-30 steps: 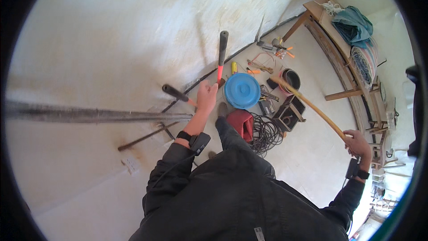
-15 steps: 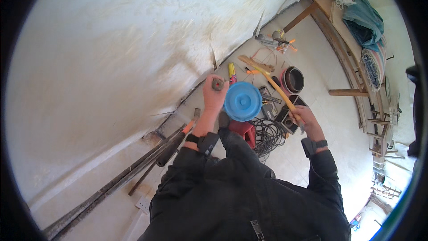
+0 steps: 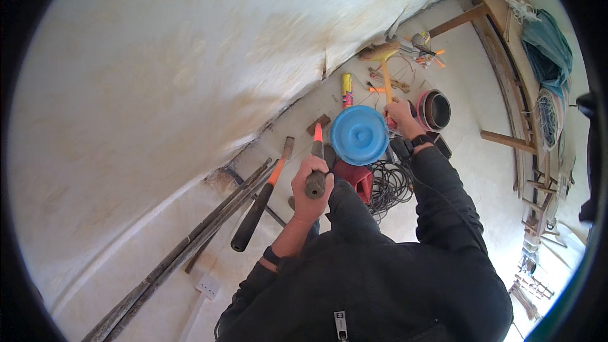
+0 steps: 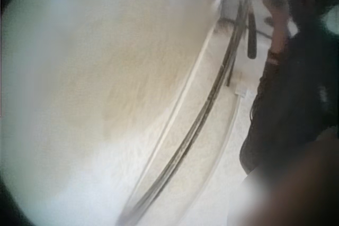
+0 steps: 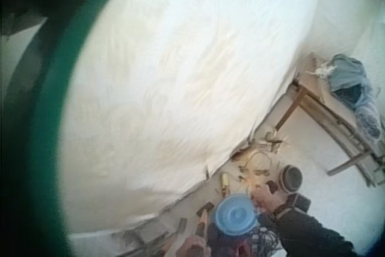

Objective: The person sweeps a tiled floor with a broom in a cluttered room. They move plastic jugs and metal poles out of the way to access the floor, then continue sweeping around the remaining items.

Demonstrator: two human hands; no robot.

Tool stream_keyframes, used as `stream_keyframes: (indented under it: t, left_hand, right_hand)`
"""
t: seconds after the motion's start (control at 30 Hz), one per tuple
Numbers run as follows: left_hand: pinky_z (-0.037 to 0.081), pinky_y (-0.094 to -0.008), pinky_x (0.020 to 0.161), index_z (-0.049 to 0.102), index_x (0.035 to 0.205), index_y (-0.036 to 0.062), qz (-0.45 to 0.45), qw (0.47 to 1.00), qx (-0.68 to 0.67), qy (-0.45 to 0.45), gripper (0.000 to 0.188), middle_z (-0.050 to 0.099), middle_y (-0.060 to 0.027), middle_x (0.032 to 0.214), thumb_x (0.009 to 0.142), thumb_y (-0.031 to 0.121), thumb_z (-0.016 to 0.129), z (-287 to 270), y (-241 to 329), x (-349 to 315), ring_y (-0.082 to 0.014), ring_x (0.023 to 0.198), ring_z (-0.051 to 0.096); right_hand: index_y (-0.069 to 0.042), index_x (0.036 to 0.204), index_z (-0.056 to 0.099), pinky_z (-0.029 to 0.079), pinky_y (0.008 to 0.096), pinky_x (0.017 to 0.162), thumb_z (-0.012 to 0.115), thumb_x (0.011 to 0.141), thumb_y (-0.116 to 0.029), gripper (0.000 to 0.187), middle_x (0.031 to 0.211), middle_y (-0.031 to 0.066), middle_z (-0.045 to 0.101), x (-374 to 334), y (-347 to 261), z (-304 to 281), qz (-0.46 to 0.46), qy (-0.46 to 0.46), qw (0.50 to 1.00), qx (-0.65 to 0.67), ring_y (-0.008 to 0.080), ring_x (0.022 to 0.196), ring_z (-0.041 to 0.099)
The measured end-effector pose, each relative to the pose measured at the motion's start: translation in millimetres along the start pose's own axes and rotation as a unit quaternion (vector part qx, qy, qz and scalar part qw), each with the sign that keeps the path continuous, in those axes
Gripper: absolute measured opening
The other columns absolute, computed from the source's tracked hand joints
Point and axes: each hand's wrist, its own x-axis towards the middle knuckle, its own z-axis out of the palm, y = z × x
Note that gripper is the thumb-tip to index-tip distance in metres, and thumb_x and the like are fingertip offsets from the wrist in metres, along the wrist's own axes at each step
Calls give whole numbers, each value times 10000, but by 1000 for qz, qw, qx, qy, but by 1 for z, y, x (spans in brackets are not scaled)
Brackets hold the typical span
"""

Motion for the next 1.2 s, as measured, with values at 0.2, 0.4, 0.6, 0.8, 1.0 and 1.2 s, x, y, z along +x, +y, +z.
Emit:
stream_keyframes:
  t: [0.2,0.4,0.6,0.8,1.0,1.2]
  left_hand:
    - [470,-332,858,532,924,57,-24,1000,16,8,276,569,-72,922,747,-92,681,-16,-3,-21,-202,864,566]
    - [462,-311,836,527,927,53,-51,998,43,7,280,565,-71,923,750,-93,688,-23,-9,-39,-192,856,550]
    - [458,-298,835,527,926,55,-59,998,14,-9,274,558,-65,917,756,-96,680,-41,-7,-63,-183,856,548]
    - [461,-301,849,528,926,51,-58,997,20,-42,270,561,-73,923,754,-93,678,-63,-9,-89,-190,877,563]
    - [474,-306,840,530,932,57,-24,997,42,-55,294,578,-88,935,742,-80,707,-75,-8,-98,-225,867,582]
    - [474,-321,863,538,923,50,-38,997,31,-63,238,579,-86,946,781,-62,694,-79,-13,-101,-206,894,585]
  right_hand:
    - [71,837,561,364,371,314,562,798,59,41,564,111,532,-5,8,52,68,-76,991,-81,191,368,500]
    - [59,944,588,394,402,342,554,808,38,142,598,124,553,-55,41,82,65,-94,989,-90,236,409,542]
    - [44,1003,572,428,400,368,560,809,17,196,622,119,577,-124,68,115,8,-139,976,-169,236,426,569]
    - [39,1141,620,482,352,451,606,774,-5,369,674,126,636,-190,70,82,54,-213,963,-158,191,506,612]
    - [55,1287,580,529,330,623,661,775,7,522,845,161,692,-229,95,20,-58,-147,962,-222,223,707,682]
    - [47,1146,620,546,439,742,616,732,-38,423,924,299,668,-181,126,74,-248,40,891,-379,413,868,696]
